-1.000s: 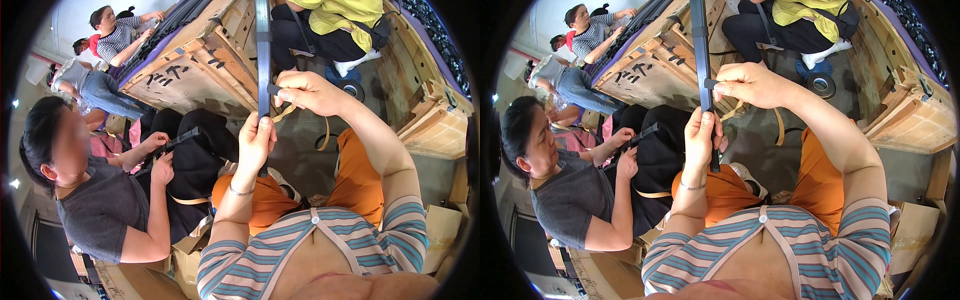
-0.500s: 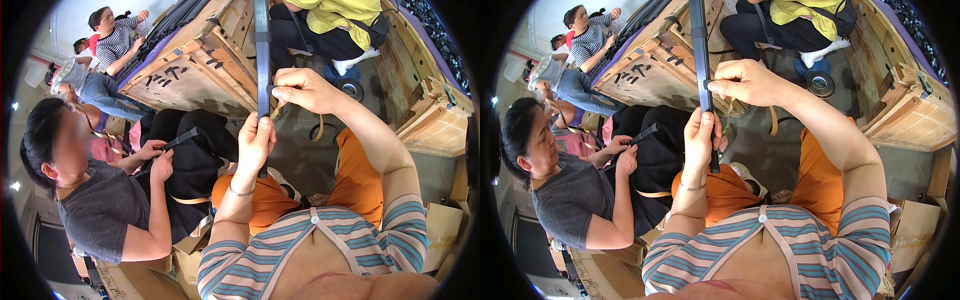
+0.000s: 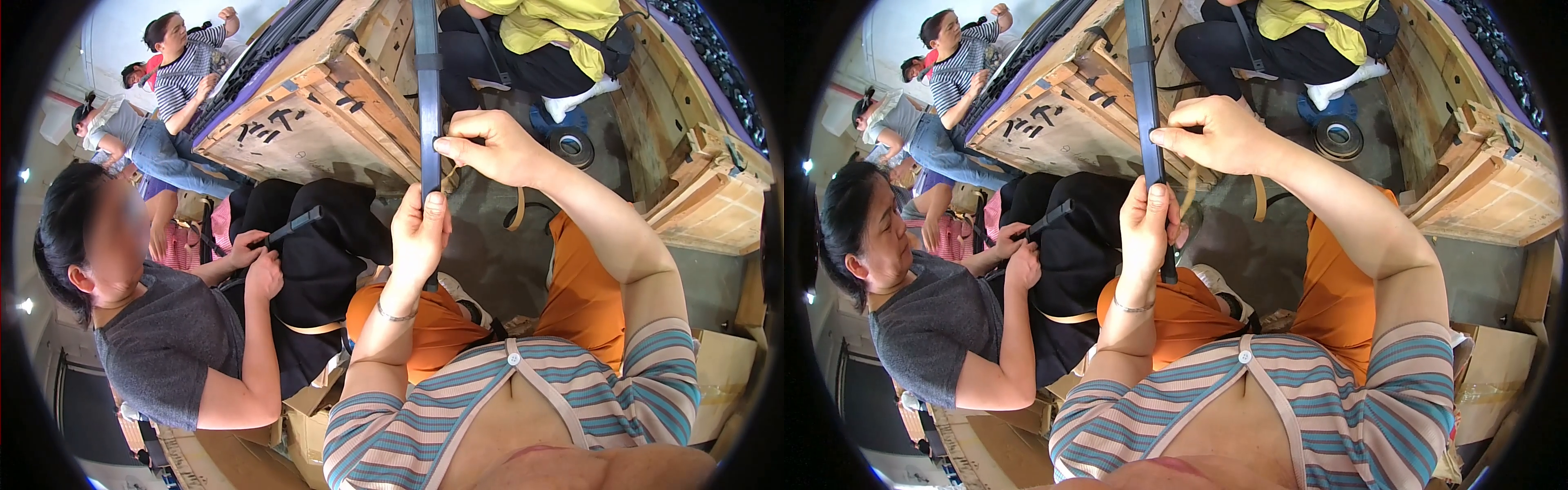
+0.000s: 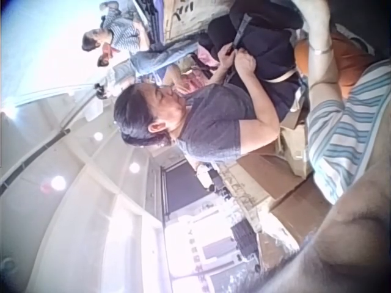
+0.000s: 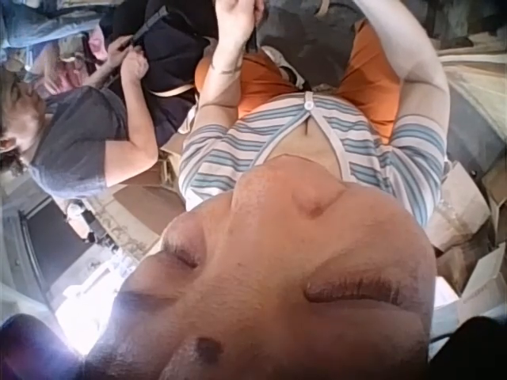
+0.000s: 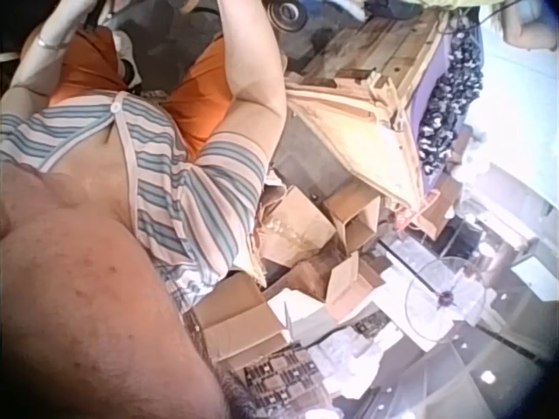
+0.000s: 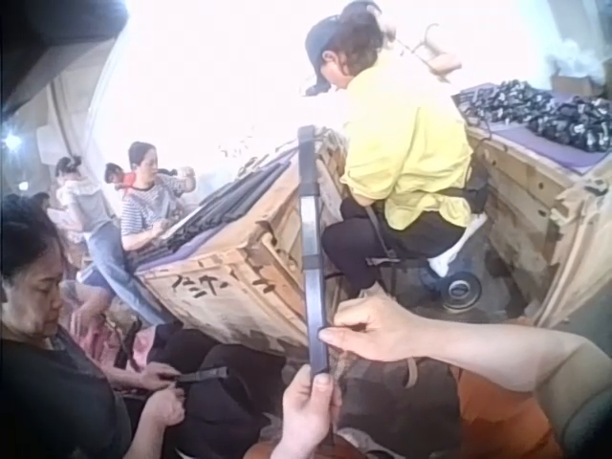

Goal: Applying yellow adhesive tape to black plastic strips on an assembly line.

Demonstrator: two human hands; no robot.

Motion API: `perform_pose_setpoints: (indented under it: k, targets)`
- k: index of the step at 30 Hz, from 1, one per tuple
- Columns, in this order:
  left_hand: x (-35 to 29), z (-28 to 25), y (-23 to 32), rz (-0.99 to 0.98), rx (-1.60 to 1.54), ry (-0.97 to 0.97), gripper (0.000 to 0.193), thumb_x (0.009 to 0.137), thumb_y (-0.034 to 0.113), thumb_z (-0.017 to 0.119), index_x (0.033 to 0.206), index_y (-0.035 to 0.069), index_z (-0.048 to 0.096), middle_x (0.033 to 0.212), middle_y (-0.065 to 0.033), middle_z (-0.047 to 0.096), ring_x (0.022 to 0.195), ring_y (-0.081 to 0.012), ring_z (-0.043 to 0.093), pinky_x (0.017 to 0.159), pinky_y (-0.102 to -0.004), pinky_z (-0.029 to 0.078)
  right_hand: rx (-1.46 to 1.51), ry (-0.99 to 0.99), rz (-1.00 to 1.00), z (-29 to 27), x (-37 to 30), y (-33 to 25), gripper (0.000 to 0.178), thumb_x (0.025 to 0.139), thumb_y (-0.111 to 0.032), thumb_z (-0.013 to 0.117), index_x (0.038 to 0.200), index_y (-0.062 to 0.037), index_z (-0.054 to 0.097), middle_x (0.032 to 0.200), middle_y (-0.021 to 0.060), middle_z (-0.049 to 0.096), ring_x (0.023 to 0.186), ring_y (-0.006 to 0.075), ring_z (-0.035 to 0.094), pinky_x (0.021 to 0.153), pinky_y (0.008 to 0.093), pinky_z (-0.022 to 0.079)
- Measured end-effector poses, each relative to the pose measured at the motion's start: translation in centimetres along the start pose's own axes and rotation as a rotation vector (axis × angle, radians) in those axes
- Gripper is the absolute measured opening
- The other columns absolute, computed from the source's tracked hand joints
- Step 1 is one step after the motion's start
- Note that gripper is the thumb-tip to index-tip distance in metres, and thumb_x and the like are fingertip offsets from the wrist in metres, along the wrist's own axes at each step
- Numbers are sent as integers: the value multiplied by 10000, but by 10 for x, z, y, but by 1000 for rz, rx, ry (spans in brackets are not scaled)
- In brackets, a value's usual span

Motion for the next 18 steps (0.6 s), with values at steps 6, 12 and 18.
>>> perform_pose_setpoints:
  k: [6,12,18]
  targets:
    - [1,0,-3,96,118,83,282,912,326,511,793,77,452,534,35,439,452,-27,395,419,-176,315,95,136,-64,10,3,-1,141,844,-96,592,768,21,572,716,-20,462,625,44,436,556,216,358]
    - [10,-1,-2,-6,-56,83,212,905,233,540,779,70,490,571,31,458,434,-28,360,397,-182,285,20,64,34,6,5,2,155,859,-130,586,769,-5,592,689,-11,494,616,45,447,545,209,365]
    - [10,-9,7,106,-107,171,189,817,70,649,878,64,470,646,22,515,448,-22,423,401,-155,353,-42,56,-16,-14,-5,-7,302,885,-256,532,705,-36,632,505,-9,456,473,54,368,458,237,300]
Point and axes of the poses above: each hand's wrist, its own x-axis towards the middle knuckle, its own z-axis out of the palm, y = z × x, the point moved 1 cm from there along x, towards the middle knuckle
